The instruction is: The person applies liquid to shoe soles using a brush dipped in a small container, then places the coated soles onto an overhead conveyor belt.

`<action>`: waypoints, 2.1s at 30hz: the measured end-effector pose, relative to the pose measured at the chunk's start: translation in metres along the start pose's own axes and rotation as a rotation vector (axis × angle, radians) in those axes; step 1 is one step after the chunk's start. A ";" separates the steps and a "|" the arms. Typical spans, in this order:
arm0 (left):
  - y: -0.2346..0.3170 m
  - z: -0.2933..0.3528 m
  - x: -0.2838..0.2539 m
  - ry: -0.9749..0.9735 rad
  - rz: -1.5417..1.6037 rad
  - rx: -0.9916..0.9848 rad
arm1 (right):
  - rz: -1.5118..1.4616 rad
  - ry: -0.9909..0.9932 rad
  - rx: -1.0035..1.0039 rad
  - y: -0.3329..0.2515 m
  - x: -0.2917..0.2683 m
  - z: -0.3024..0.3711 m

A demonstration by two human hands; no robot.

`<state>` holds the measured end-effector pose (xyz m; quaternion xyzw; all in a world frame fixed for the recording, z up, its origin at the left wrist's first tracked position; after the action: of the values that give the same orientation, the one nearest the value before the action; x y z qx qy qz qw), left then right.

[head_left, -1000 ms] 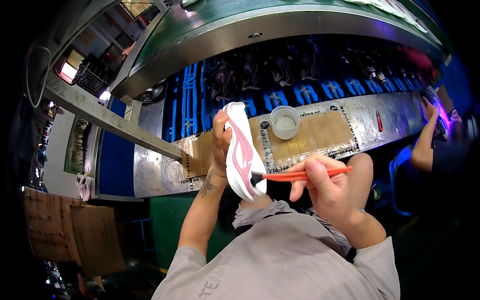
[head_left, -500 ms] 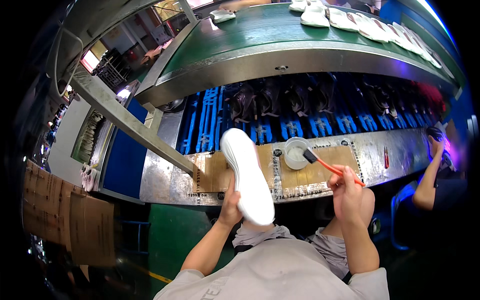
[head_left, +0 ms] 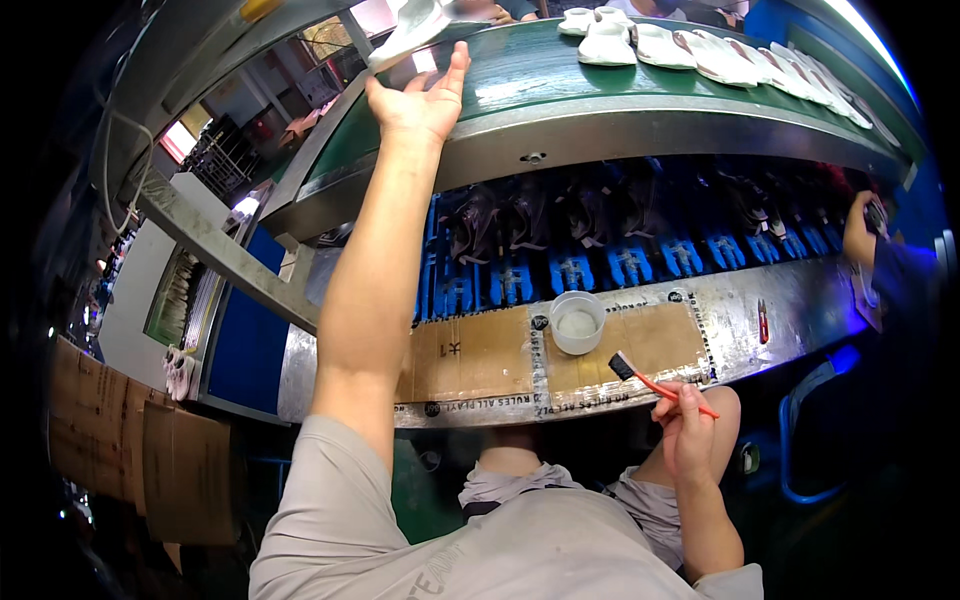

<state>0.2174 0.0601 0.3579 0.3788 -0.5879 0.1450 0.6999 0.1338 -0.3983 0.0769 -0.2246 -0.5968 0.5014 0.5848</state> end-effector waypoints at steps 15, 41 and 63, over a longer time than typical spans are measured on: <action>-0.018 0.229 -0.169 -0.513 -1.111 -0.057 | 0.429 -0.016 -0.350 -0.016 0.020 -0.047; -0.102 0.392 -0.519 0.122 -2.518 -0.694 | 1.199 -0.472 -1.099 0.021 0.086 -0.068; -0.121 0.390 -0.506 0.252 -2.487 -0.490 | 2.003 -1.637 -0.443 0.214 -0.034 0.039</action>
<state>-0.1171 -0.1717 -0.1493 0.5173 0.2211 -0.6832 0.4656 0.0366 -0.3557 -0.1158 -0.2911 -0.4213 0.5977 -0.6169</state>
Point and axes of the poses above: each hand's wrist, its own z-axis away from the middle knuckle, its own x-axis out of the palm, y = z × x, the point moved 5 cm from there along -z, towards the middle knuckle, and after that the axes turned 7 degrees about y, right-handed, at the moved point
